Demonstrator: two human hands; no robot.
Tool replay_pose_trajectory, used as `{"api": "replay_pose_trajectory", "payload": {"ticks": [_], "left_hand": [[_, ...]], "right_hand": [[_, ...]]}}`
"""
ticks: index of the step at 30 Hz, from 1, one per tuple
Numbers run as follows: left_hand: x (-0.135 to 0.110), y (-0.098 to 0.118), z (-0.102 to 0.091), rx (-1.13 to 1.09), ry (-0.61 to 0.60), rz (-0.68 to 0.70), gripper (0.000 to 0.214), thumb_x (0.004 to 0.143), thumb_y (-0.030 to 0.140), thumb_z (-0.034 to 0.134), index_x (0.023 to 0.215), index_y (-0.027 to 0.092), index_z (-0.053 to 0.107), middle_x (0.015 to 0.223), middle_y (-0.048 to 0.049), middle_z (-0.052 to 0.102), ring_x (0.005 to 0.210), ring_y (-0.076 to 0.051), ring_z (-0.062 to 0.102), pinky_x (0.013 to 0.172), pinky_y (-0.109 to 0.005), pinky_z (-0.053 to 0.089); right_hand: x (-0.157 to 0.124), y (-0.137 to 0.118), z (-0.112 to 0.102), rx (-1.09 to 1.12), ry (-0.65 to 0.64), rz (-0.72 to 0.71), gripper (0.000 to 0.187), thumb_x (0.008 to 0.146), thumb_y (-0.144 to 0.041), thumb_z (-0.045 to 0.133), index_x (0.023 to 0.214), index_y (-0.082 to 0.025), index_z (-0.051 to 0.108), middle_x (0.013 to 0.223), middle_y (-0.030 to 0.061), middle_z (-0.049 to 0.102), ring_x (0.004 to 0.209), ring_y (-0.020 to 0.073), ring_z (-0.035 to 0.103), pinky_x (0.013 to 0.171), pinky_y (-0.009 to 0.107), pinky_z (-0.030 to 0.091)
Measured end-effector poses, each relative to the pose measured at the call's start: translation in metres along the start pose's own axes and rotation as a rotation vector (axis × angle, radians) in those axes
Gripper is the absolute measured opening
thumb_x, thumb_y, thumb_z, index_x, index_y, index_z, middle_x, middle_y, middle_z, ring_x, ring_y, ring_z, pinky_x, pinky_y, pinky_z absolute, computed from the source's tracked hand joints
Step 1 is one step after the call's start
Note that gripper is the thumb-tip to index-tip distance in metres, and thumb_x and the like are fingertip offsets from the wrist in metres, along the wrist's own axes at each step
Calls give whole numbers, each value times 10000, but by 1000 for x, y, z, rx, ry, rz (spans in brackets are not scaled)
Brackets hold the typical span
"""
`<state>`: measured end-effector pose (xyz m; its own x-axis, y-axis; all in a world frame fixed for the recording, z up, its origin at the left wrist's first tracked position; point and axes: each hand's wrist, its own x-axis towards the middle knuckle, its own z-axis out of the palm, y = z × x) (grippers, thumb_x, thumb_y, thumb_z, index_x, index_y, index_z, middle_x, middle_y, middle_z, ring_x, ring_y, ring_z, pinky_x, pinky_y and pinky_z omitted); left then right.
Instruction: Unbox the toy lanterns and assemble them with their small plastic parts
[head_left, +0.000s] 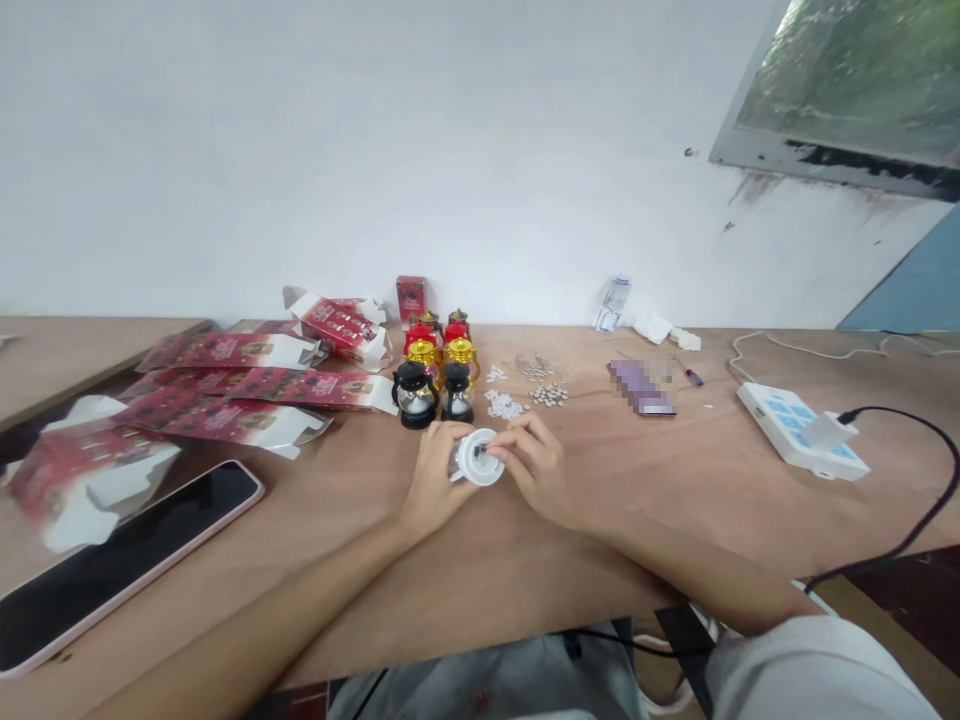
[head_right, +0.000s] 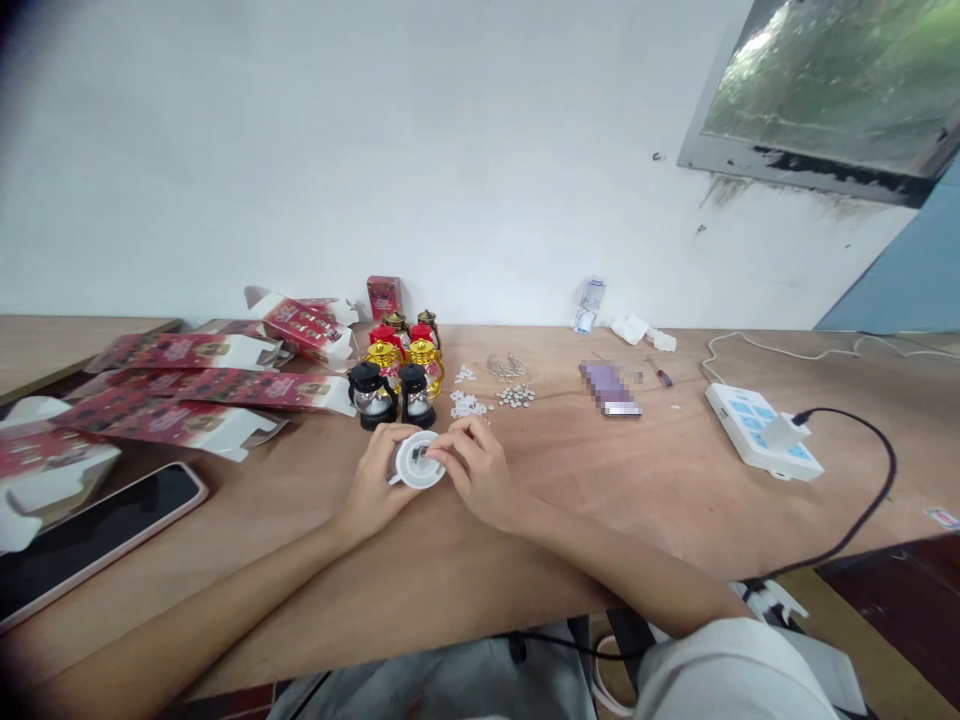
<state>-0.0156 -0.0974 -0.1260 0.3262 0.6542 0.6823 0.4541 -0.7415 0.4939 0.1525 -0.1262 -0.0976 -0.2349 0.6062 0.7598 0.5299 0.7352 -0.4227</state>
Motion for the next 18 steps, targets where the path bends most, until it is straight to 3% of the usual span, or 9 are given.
{"api": "replay_pose_trajectory", "payload": {"ticks": [4, 7, 10, 12, 14, 16, 18], "left_hand": [[1, 1, -2, 36, -22, 28, 290, 765, 267, 638, 1001, 199, 484, 983, -58, 577, 912, -207, 497, 809, -344, 415], [1, 0, -3, 61, -13, 29, 304, 747, 227, 637, 1006, 188, 485, 1004, -68, 564, 933, -212, 493, 825, -350, 412], [0, -1, -3, 70, 0, 10, 301, 732, 219, 637, 995, 186, 493, 1000, -70, 560, 937, -216, 498, 831, -353, 416], [0, -2, -3, 69, 3, 7, 296, 742, 239, 630, 998, 191, 491, 1002, -72, 561, 941, -222, 502, 837, -360, 414], [0, -3, -3, 75, 4, 10, 283, 762, 257, 616, 1005, 193, 487, 1007, -75, 562, 943, -225, 501, 838, -366, 408], [0, -4, -2, 87, 6, 15, 269, 776, 261, 605, 1007, 189, 486, 1014, -77, 562, 941, -225, 495, 832, -369, 400], [1, -4, -1, 96, 7, 17, 257, 783, 262, 598, 1005, 190, 490, 1018, -76, 563, 944, -226, 489, 827, -368, 392]], "right_hand": [[4, 12, -2, 4, 59, 49, 157, 908, -251, 467, 841, -202, 600, 819, 33, 530, 797, 141, 555, 737, 275, 463], [15, 48, -12, -61, 150, 170, 175, 904, -300, 469, 840, -204, 600, 827, 35, 567, 792, 156, 564, 744, 301, 460], [26, 91, -27, -157, 9, 221, 195, 883, -316, 499, 805, -190, 625, 814, 47, 600, 800, 182, 573, 757, 336, 455], [29, 104, -34, -160, -91, 206, 205, 883, -307, 493, 811, -188, 644, 813, 52, 623, 808, 189, 583, 762, 349, 458], [26, 96, -37, -132, -75, 136, 202, 887, -297, 487, 842, -198, 657, 824, 49, 628, 812, 183, 588, 762, 345, 464], [21, 69, -36, -102, -4, 27, 179, 887, -289, 496, 886, -218, 660, 843, 42, 620, 815, 169, 586, 755, 329, 466], [18, 37, -32, -91, -20, -104, 146, 877, -271, 523, 911, -235, 660, 831, 32, 610, 791, 152, 575, 731, 308, 464]]}}
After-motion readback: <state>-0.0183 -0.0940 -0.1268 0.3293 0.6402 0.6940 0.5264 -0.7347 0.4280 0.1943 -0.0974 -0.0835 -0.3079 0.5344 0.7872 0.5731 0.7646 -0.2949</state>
